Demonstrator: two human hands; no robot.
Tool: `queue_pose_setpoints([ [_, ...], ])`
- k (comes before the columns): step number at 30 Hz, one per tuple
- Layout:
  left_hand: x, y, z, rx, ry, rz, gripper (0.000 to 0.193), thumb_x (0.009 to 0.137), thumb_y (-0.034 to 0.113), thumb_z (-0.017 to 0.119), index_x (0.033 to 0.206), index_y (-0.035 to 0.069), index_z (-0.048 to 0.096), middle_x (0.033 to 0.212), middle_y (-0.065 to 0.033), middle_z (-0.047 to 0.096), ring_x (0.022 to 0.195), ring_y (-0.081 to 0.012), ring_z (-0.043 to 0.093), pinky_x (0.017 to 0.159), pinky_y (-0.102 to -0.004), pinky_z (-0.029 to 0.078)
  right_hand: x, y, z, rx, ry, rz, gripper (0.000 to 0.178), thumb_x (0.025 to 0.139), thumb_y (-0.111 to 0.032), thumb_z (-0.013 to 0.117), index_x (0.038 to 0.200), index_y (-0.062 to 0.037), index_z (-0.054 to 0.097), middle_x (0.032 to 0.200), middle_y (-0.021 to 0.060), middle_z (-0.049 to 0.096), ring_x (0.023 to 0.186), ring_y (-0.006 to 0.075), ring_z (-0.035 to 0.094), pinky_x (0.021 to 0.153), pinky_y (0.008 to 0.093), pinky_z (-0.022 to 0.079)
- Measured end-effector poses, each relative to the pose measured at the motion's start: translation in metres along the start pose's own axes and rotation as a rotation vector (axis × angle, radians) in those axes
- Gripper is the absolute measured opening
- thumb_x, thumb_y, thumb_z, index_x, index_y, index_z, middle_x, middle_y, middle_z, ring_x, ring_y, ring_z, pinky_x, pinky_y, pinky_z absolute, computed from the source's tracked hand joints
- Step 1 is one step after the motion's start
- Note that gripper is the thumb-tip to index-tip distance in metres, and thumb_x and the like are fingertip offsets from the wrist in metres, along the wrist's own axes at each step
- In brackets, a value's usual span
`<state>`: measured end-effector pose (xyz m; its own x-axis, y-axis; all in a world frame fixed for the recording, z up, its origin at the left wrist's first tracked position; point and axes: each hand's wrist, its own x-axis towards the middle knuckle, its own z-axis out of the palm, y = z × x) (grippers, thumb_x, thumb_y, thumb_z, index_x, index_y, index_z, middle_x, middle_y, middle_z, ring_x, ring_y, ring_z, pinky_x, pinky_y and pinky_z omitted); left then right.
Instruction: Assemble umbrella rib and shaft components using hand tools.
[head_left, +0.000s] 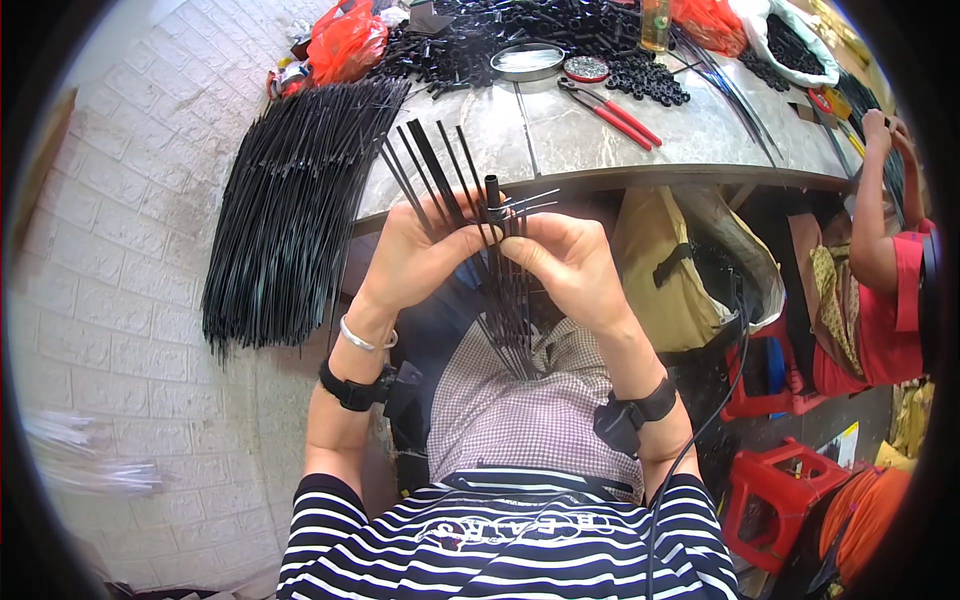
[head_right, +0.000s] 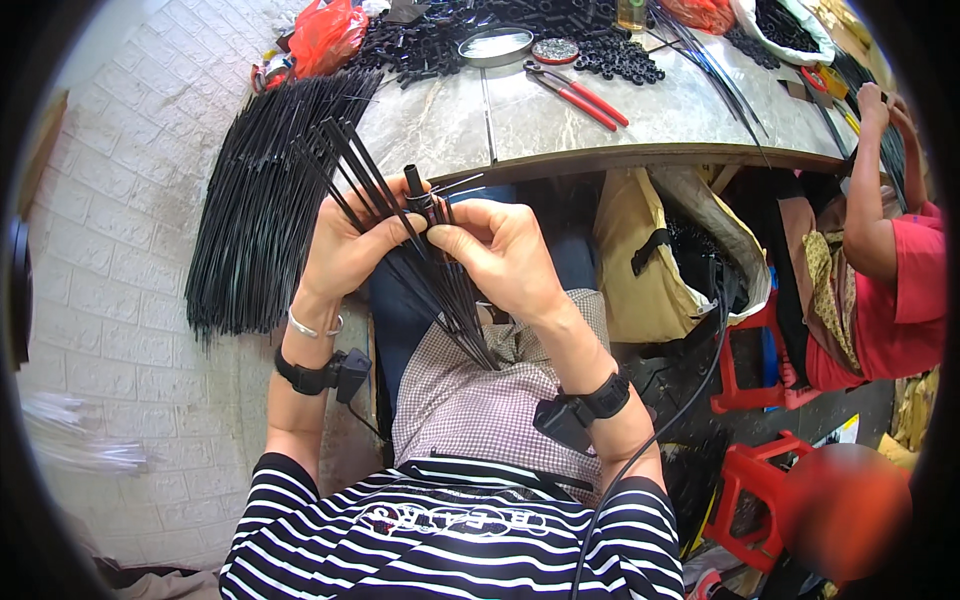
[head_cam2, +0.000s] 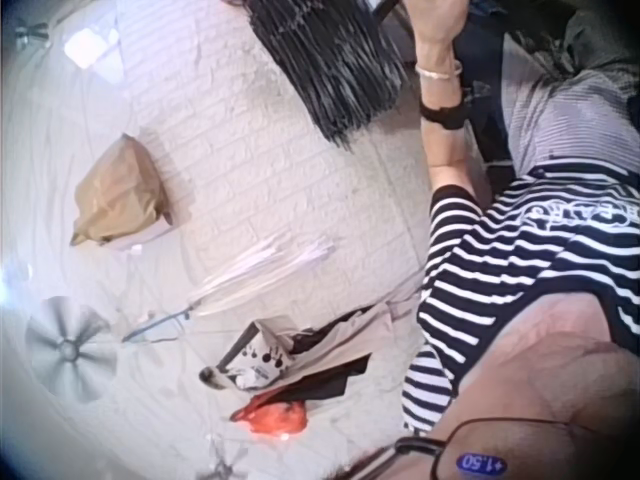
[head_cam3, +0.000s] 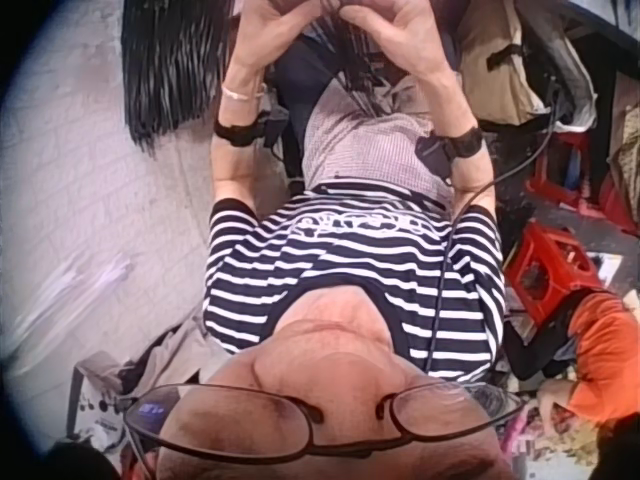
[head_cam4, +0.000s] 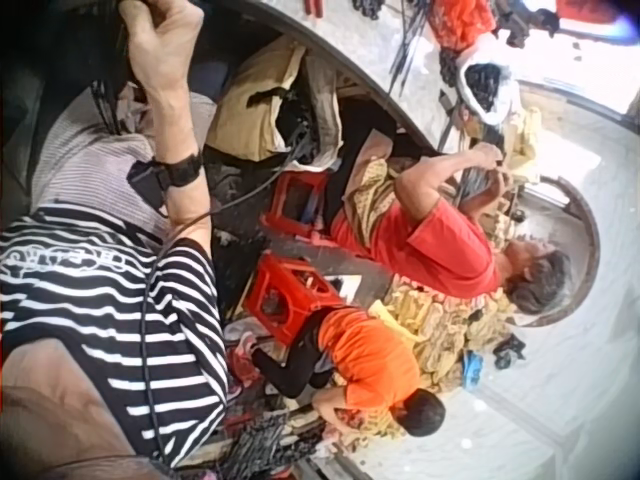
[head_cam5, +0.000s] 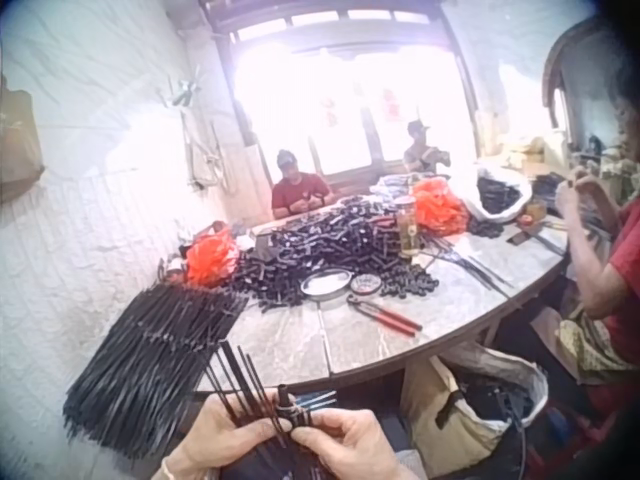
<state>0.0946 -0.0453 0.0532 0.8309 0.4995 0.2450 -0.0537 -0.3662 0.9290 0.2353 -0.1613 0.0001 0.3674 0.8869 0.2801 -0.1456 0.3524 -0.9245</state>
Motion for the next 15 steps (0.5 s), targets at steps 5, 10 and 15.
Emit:
queue_pose_setpoints([
  [5, 0.002, -0.001, 0.004, -0.023, 0.051, -0.028, 0.030, 0.084, -0.001, 0.067, 0.113, -0.006, 0.062, 0.099, -0.0101, 0.069, 0.089, -0.0129, 0.065, 0.081, -0.0256, 0.053, 0.001, -0.003, -0.002, 0.091, -0.031, -0.019, 0.017, 0.084, -0.002, 0.068, 0.100, 0.0045, 0.068, 0.086, 0.0039, 0.069, 0.075, 0.0055, 0.060, 0.067, 0.0211, 0.050],
  [10, 0.001, 0.000, 0.012, 0.031, 0.091, -0.040, 0.028, 0.084, -0.001, 0.066, 0.111, -0.005, 0.063, 0.095, -0.0054, 0.069, 0.086, -0.0077, 0.061, 0.076, -0.0234, 0.051, -0.007, -0.001, 0.009, -0.151, 0.135, -0.115, 0.018, 0.082, -0.003, 0.069, 0.099, 0.0031, 0.069, 0.085, 0.0081, 0.070, 0.074, 0.0092, 0.064, 0.065, 0.0243, 0.052],
  [15, -0.003, 0.006, 0.020, -0.010, 0.160, -0.046, 0.028, 0.083, -0.001, 0.067, 0.111, -0.007, 0.063, 0.096, -0.0103, 0.070, 0.088, -0.0130, 0.066, 0.079, -0.0250, 0.053, -0.011, -0.005, 0.019, -0.364, 0.270, -0.250, 0.015, 0.081, -0.003, 0.069, 0.095, 0.0035, 0.068, 0.080, 0.0122, 0.069, 0.070, 0.0160, 0.067, 0.062, 0.0266, 0.052],
])
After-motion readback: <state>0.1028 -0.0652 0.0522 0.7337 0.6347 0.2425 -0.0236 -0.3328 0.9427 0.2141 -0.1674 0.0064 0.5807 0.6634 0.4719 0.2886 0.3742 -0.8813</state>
